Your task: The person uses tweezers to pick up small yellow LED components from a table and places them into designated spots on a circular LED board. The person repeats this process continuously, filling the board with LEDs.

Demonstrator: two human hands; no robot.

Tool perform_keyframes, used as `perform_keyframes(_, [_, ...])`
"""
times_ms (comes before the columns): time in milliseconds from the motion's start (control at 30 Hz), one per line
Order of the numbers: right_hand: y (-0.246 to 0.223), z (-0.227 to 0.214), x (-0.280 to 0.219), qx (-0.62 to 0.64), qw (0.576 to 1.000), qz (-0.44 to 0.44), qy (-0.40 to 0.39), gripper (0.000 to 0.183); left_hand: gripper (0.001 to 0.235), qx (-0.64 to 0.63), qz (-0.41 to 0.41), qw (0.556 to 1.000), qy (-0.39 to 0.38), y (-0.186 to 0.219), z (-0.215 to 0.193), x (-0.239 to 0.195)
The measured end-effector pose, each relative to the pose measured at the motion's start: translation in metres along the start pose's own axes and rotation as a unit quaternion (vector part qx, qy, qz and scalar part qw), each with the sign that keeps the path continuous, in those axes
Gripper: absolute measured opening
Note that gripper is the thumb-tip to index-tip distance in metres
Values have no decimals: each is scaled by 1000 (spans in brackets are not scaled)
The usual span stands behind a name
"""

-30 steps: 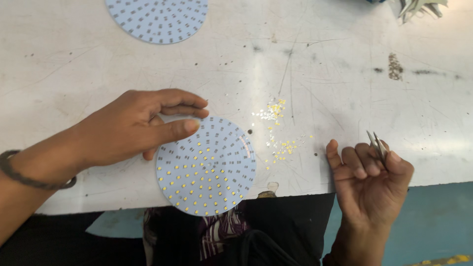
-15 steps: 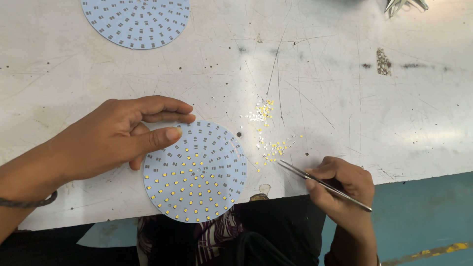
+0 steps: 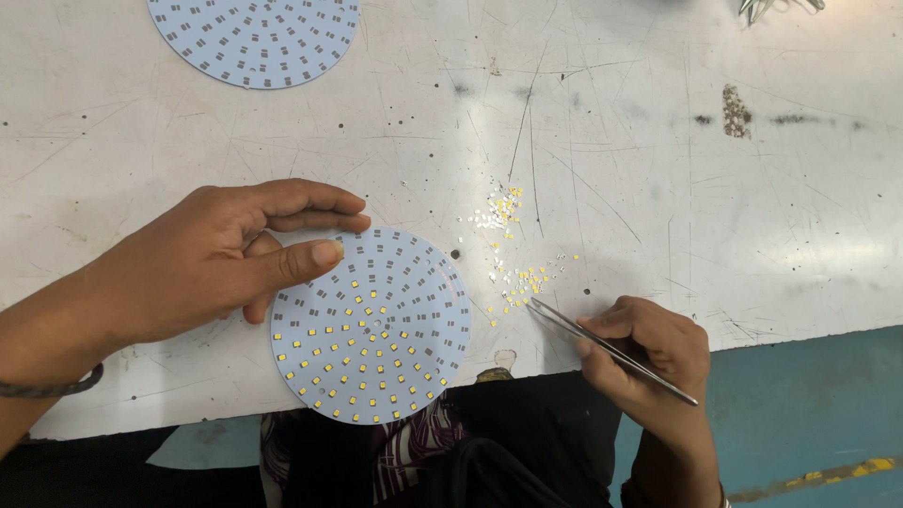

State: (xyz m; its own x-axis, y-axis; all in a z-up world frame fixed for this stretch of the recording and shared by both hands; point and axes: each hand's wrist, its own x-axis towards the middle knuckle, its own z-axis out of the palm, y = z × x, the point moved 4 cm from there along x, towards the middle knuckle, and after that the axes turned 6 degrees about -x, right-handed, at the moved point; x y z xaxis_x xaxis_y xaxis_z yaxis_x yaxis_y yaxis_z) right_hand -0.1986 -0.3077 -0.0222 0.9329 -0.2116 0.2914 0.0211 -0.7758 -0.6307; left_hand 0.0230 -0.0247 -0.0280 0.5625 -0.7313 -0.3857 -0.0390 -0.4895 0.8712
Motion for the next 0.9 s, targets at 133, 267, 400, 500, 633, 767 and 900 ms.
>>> perform_keyframes(133, [-2,1,0,-8,1000,-16,-7,13,58,0,25,1000,-2,4,0,-1])
perform_keyframes(267, [-6,2,2,18,999,28,-13,9,62,-5,18,1000,3,9,-1,-2])
perform_keyframes(400, [-25,20,2,56,996,-24,-62,12,66,-40,56,998,-10,12,-1,-4])
perform_keyframes(500, [-39,32,4,56,991,-80,-93,14,68,-49,62,997,-6,13,-1,-4])
perform_keyframes(633, [-45,37,9,60,987,-87,-117,15,69,-52,70,996,-3,12,-1,-4])
perform_keyframes(767, [-45,37,10,71,984,-100,-126,15,69,-35,74,997,-3,10,-1,-3])
perform_keyframes(900, [-39,32,7,50,990,-72,-108,15,69,-30,61,998,-1,12,0,-4])
